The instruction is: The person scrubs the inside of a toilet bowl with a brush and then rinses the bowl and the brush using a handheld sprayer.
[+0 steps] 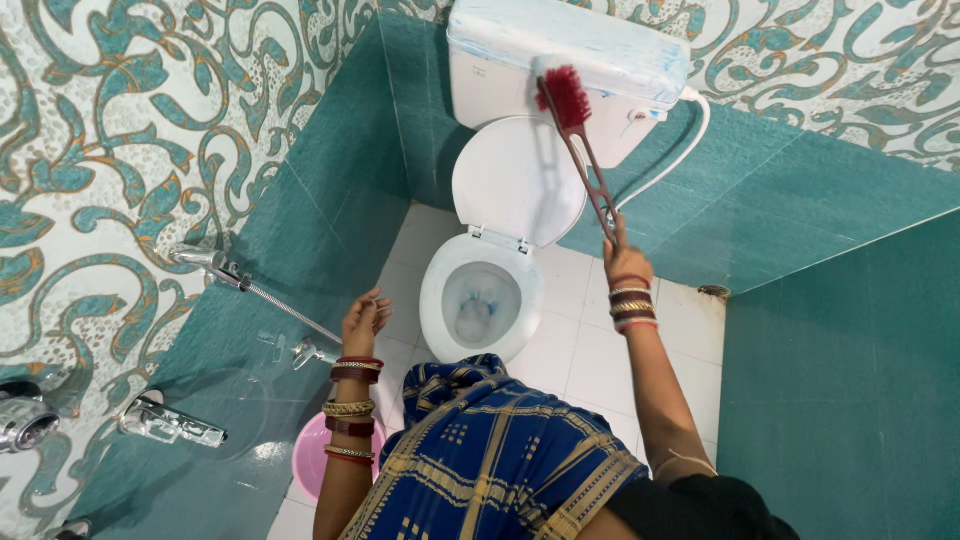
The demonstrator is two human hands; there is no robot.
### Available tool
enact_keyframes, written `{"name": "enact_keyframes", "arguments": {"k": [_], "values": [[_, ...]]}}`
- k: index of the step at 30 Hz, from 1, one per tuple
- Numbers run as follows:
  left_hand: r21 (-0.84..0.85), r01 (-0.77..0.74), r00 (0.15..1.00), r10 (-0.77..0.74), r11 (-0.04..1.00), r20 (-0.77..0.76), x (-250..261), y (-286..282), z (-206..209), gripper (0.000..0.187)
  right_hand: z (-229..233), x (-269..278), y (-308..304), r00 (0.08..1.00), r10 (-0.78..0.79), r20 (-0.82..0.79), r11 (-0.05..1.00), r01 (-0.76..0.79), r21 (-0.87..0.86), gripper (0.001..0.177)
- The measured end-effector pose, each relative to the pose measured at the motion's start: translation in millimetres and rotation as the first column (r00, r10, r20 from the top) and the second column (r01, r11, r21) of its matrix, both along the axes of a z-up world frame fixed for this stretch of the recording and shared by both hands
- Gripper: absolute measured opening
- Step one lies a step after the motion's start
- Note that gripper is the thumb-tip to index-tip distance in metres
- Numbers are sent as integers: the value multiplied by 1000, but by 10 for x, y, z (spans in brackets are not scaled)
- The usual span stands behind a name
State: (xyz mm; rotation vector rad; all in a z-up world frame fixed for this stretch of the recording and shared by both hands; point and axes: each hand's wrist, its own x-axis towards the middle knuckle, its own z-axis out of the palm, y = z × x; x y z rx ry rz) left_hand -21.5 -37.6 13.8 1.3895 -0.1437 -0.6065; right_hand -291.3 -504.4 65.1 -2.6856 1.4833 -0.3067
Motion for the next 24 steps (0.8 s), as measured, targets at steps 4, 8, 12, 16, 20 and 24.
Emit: {"name": "enact_keyframes", "arguments": {"k": [4,8,12,16,20,24], "values": [[-2,-45,999,45,999,-21,-16,136,-58,28,16,621,7,998,63,8,997,-63,37,68],[-7,-54,998,54,999,-26,-8,97,-120,28,32,404,-62,999,41,-33,998,-40,42,69],[-48,99,995,-97,994,35,-37,-437,-32,27,-45,-501,-3,998,-28,49,997,25,75,71],[-122,393,911,-368,911,187,-42,-1664,47,26,-195,-1276,303,986,-139,95,972,118,201,64],[-178,552,823,-496,815,277,-19,-3492,29,19,-395,-1645,649,937,-162,308,970,95,222,59],[-182,511,853,-471,840,223,145,-4930,104,18,-724,-1748,831,837,-442,322,841,261,475,57]]}}
